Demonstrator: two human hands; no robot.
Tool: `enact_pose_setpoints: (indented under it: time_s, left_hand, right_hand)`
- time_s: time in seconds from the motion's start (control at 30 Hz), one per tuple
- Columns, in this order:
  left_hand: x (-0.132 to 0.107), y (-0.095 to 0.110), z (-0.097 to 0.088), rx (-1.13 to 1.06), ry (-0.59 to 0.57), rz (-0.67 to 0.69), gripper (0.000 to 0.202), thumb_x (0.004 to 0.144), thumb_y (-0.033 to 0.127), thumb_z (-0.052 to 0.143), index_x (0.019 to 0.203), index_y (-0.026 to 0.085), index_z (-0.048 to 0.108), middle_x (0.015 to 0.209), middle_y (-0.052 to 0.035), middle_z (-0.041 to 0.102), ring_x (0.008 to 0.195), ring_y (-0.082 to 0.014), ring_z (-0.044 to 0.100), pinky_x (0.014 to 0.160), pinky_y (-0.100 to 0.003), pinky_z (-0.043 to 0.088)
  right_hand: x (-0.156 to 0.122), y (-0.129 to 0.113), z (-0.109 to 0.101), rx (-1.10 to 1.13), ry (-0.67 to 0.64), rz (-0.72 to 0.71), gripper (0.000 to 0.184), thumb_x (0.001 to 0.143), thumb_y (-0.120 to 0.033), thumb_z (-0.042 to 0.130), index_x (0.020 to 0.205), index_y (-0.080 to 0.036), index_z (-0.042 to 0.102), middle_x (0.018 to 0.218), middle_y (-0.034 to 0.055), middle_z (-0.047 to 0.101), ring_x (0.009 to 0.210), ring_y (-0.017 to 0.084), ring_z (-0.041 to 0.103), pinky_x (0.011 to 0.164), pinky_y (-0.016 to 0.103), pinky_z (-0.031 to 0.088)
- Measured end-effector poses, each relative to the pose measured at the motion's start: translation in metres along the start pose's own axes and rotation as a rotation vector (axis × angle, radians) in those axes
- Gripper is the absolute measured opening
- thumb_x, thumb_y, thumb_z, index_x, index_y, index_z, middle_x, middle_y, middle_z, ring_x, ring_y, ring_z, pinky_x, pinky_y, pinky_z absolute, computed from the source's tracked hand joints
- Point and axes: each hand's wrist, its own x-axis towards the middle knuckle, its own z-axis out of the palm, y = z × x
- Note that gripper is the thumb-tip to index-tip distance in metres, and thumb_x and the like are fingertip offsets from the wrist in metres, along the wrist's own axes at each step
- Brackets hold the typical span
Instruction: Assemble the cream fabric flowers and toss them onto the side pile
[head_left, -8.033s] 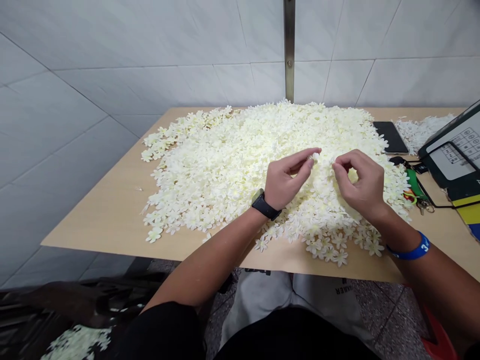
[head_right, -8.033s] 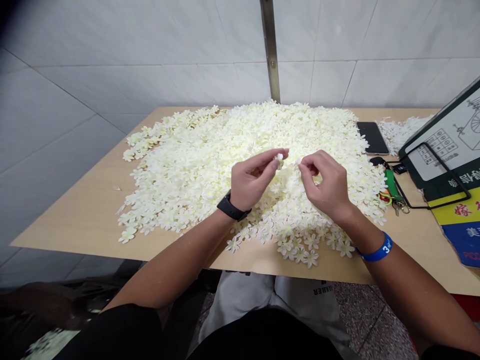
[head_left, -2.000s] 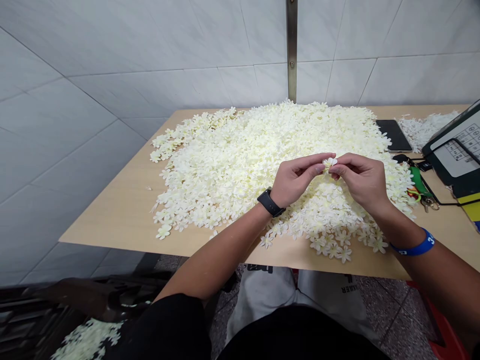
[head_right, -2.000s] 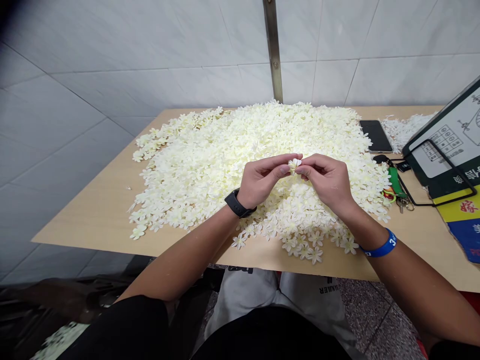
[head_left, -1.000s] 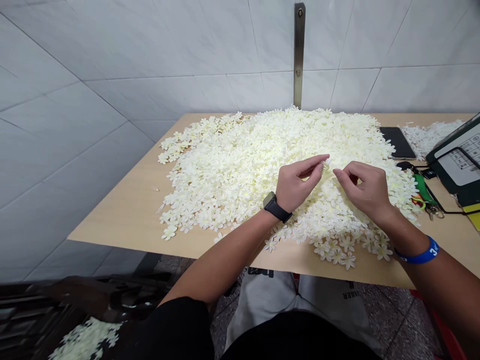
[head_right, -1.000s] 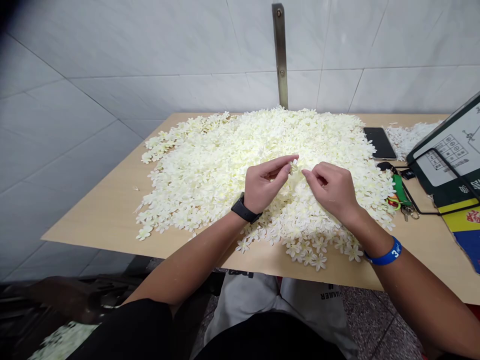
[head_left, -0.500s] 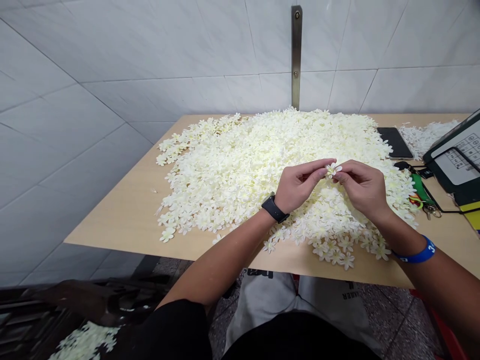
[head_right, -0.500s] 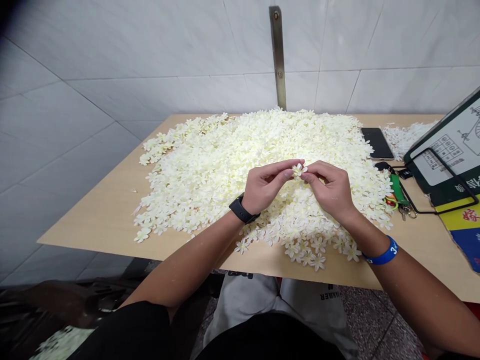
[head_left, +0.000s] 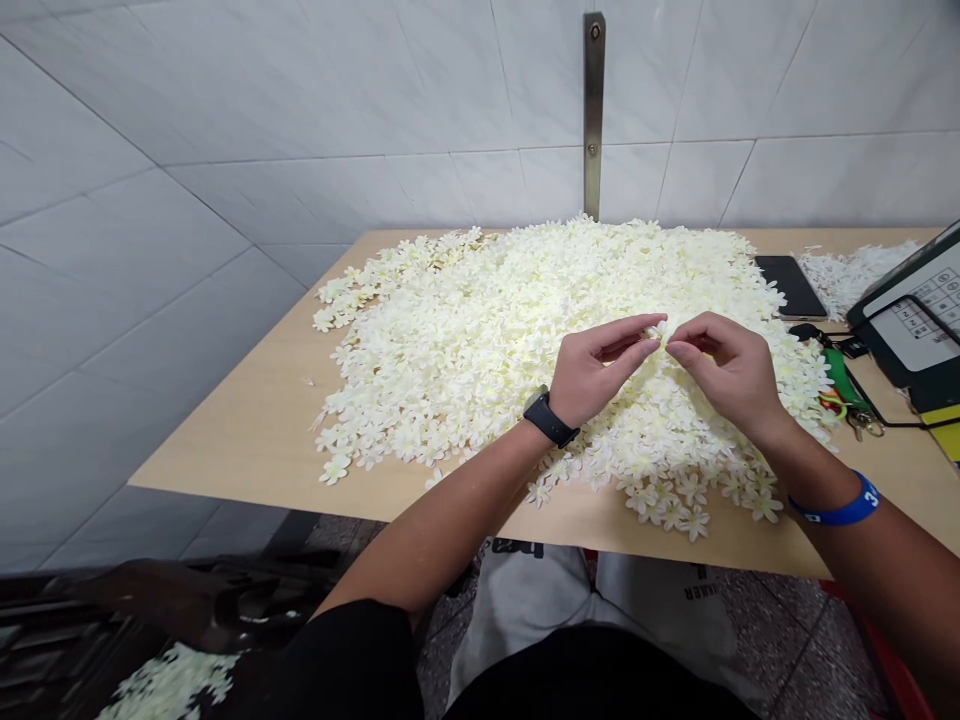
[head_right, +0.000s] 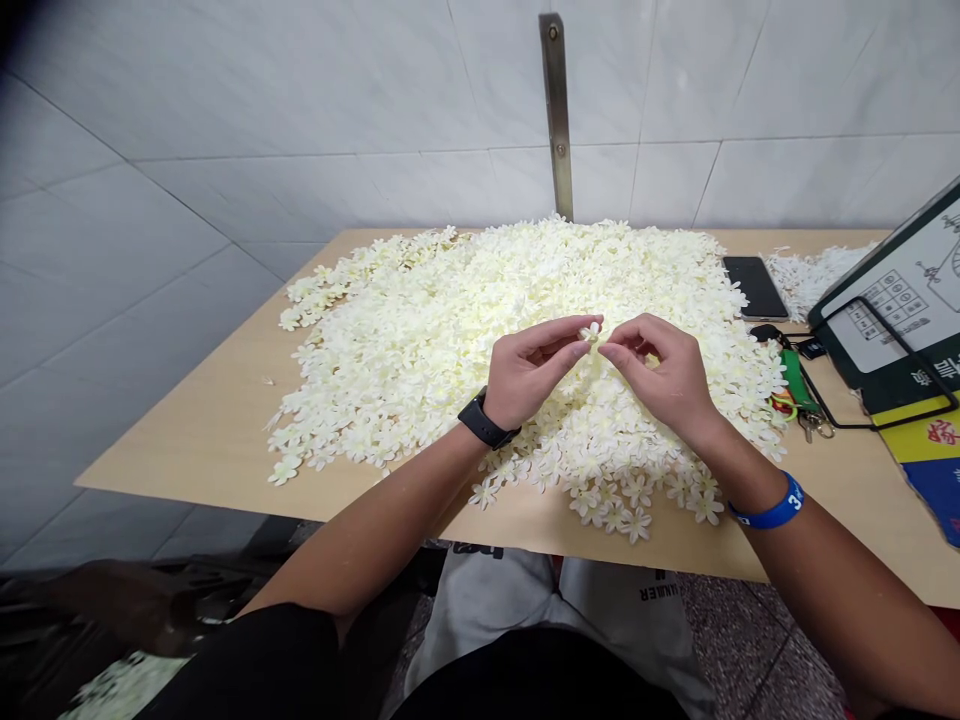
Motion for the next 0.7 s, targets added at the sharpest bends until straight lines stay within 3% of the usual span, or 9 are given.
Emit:
enact_pose_setpoints:
  time_s: [0.1,0.23,0.43,0.57,0.7]
  left_hand:
    - [-0.0012,-0.001,0.0007,0.003,-0.062,-0.006,0.028,0.088,0.035,0.077,0.114,0.025,0.079,0.116,-0.0032,0.08,0.102,-0.0171,0.078,0.093,-0.029,0.066]
    - [-0.0016,-0.0025,0.0014,0.0,-0.079,-0.037,0.028,0.088,0.035,0.078,0.114,0.026,0.079,0.115,-0.0029,0.08,0.105,-0.0188,0.077,0.094,-0.031,0.066]
    - [-0.0013,0.0007,0.0011,-0.012,-0.101,-0.052,0.035,0.085,0.038,0.08,0.117,0.024,0.078,0.118,-0.0039,0.079,0.106,-0.0188,0.077,0.097,-0.031,0.066]
    - [-0.0005,0.0012,-0.0003,0.038,-0.126,-0.001,0.038,0.085,0.036,0.081,0.12,0.022,0.076,0.121,-0.0048,0.078,0.107,-0.0183,0.077,0.099,-0.032,0.066]
    - [0.0001,0.0005,-0.0004,0.087,-0.089,0.079,0.029,0.087,0.032,0.078,0.114,0.021,0.078,0.117,-0.0055,0.079,0.101,-0.0148,0.077,0.093,-0.028,0.067]
  right_hand:
    - [-0.0014,0.0,0.0027,0.067,0.023,-0.04,0.006,0.089,-0.025,0.072,0.083,-0.024,0.072,0.084,0.0021,0.072,0.075,0.017,0.065,0.066,0.031,0.05]
    - [-0.0032,0.0006,0.0044,0.071,0.057,-0.037,0.015,0.09,-0.019,0.068,0.077,-0.024,0.072,0.073,0.0003,0.069,0.065,0.015,0.062,0.063,0.032,0.049]
    - [-0.0031,-0.0001,0.0047,0.069,0.075,-0.057,0.016,0.09,-0.017,0.068,0.077,-0.024,0.073,0.072,0.0,0.069,0.065,0.015,0.062,0.064,0.032,0.049]
    - [-0.0035,-0.0017,0.0052,0.055,0.091,-0.062,0.015,0.09,-0.017,0.067,0.078,-0.024,0.072,0.072,0.0001,0.07,0.064,0.015,0.062,0.063,0.032,0.049]
    - [-0.0042,-0.0006,0.005,0.055,0.082,-0.053,0.014,0.091,-0.019,0.067,0.079,-0.023,0.073,0.072,0.0002,0.069,0.065,0.015,0.061,0.062,0.031,0.047]
